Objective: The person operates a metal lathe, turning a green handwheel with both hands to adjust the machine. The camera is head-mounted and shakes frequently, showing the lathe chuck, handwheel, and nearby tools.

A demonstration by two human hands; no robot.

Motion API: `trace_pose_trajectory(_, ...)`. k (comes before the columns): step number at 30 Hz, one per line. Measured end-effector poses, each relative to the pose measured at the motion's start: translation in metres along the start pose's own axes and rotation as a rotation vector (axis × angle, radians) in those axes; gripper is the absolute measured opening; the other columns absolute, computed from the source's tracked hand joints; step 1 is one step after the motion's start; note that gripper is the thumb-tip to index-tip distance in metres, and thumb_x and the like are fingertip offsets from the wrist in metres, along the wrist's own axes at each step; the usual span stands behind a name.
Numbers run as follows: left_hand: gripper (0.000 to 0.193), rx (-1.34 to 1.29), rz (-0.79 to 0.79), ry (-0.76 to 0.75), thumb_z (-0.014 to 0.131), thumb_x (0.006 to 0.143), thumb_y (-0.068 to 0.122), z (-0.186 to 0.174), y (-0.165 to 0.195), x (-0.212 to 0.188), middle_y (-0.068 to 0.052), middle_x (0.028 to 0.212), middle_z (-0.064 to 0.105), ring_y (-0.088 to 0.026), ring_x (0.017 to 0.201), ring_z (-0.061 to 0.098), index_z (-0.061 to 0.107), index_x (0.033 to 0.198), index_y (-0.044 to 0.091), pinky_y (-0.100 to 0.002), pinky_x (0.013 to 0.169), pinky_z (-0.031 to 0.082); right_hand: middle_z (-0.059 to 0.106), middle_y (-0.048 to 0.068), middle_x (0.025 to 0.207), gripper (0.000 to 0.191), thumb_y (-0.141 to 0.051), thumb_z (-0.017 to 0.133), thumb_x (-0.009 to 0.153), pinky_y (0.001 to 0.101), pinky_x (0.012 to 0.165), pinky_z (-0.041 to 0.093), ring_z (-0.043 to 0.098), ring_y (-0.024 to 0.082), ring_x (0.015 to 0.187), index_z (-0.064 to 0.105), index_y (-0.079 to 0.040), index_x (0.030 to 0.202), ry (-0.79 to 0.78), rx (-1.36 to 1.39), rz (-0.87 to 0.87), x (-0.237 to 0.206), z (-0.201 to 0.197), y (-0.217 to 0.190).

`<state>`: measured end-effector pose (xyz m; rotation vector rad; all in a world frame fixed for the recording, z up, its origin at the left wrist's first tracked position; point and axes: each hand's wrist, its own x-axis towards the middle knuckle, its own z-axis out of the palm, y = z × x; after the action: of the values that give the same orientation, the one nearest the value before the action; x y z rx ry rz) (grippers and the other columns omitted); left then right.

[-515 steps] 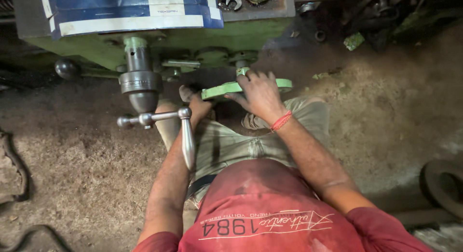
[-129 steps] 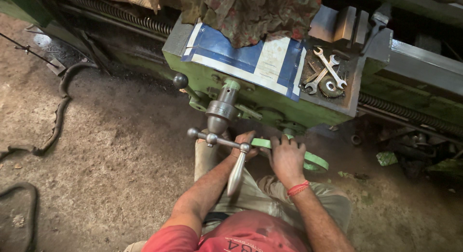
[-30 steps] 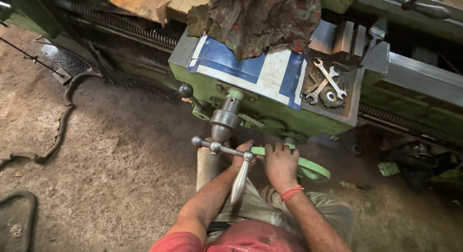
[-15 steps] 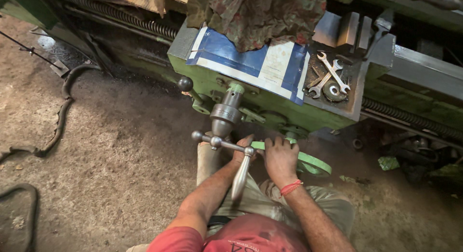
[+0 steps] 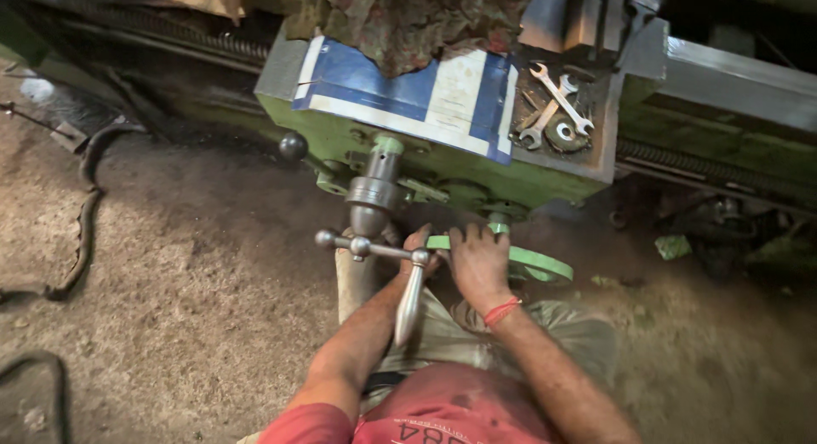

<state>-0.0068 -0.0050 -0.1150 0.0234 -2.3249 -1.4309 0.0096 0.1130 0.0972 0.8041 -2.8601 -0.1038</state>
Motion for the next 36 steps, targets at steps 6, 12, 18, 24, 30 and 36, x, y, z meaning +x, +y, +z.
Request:
trace_pose_trajectory(6, 0.040, -0.140, -0.035, -0.019, 0.077, 0.074, 0.023, -0.009, 0.014, -0.001, -0.022, 0.083, 0.069, -0.041, 0.076, 0.070, 0.062, 0.103, -0.002, -0.045, 0.066, 0.055, 0.064, 0.014, 0.110, 0.048, -0.048, 0.066, 0.090, 0.0544, 0.086, 0.043, 0.062, 0.034, 0.103, 0.068, -0.015, 0.124, 0.095, 0.277, -0.035, -0.018, -0.014, 0.026)
trace_pose_trajectory(12, 0.028, -0.081, -0.104, -0.005, 0.076, 0.091, 0.023, -0.009, 0.019, -0.002, -0.020, 0.071, 0.064, -0.041, 0.067, 0.066, 0.058, 0.083, 0.003, -0.046, 0.061, 0.051, 0.067, 0.017, 0.112, 0.056, -0.057, 0.067, 0.088, 0.0552, 0.083, 0.045, 0.063, 0.037, 0.101, 0.068, -0.012, 0.121, 0.036, 0.232, 0.155, -0.041, -0.023, 0.071)
trace_pose_trajectory(18, 0.028, -0.140, -0.136, -0.020, 0.077, 0.088, 0.023, -0.006, 0.009, -0.005, -0.017, 0.069, 0.064, -0.035, 0.062, 0.066, 0.057, 0.081, 0.004, -0.042, 0.059, 0.051, 0.070, 0.016, 0.099, 0.054, -0.059, 0.068, 0.087, 0.0525, 0.076, 0.047, 0.066, 0.038, 0.087, 0.069, -0.012, 0.112, -0.023, 0.230, 0.174, -0.042, -0.017, 0.076)
trace_pose_trajectory(24, 0.042, -0.090, -0.089, -0.212, 0.077, 0.073, 0.021, -0.029, 0.015, -0.003, -0.023, 0.097, 0.065, -0.040, 0.093, 0.065, 0.058, 0.105, 0.001, -0.048, 0.082, 0.053, 0.069, 0.018, 0.093, 0.055, -0.058, 0.067, 0.088, 0.0546, 0.076, 0.048, 0.066, 0.039, 0.085, 0.069, -0.010, 0.115, -0.008, 0.189, 0.121, -0.040, -0.014, 0.076)
trace_pose_trajectory(30, 0.074, 0.027, 0.194, -0.239, 0.083, 0.067, 0.031, -0.047, 0.060, 0.000, -0.032, 0.119, 0.059, -0.049, 0.112, 0.056, 0.056, 0.128, -0.001, -0.055, 0.097, 0.047, 0.070, 0.021, 0.096, 0.059, -0.061, 0.063, 0.090, 0.0576, 0.078, 0.049, 0.067, 0.042, 0.087, 0.068, -0.009, 0.117, -0.081, 0.174, 0.118, -0.037, -0.014, 0.076)
trace_pose_trajectory(36, 0.069, 0.259, 0.253, -0.239, 0.085, 0.065, 0.035, -0.037, 0.096, 0.014, -0.029, 0.120, 0.063, -0.050, 0.111, 0.058, 0.060, 0.120, 0.003, -0.056, 0.092, 0.047, 0.070, 0.022, 0.098, 0.060, -0.060, 0.061, 0.089, 0.0587, 0.075, 0.049, 0.068, 0.043, 0.086, 0.068, -0.008, 0.118, -0.048, 0.176, 0.092, -0.035, -0.018, 0.075)
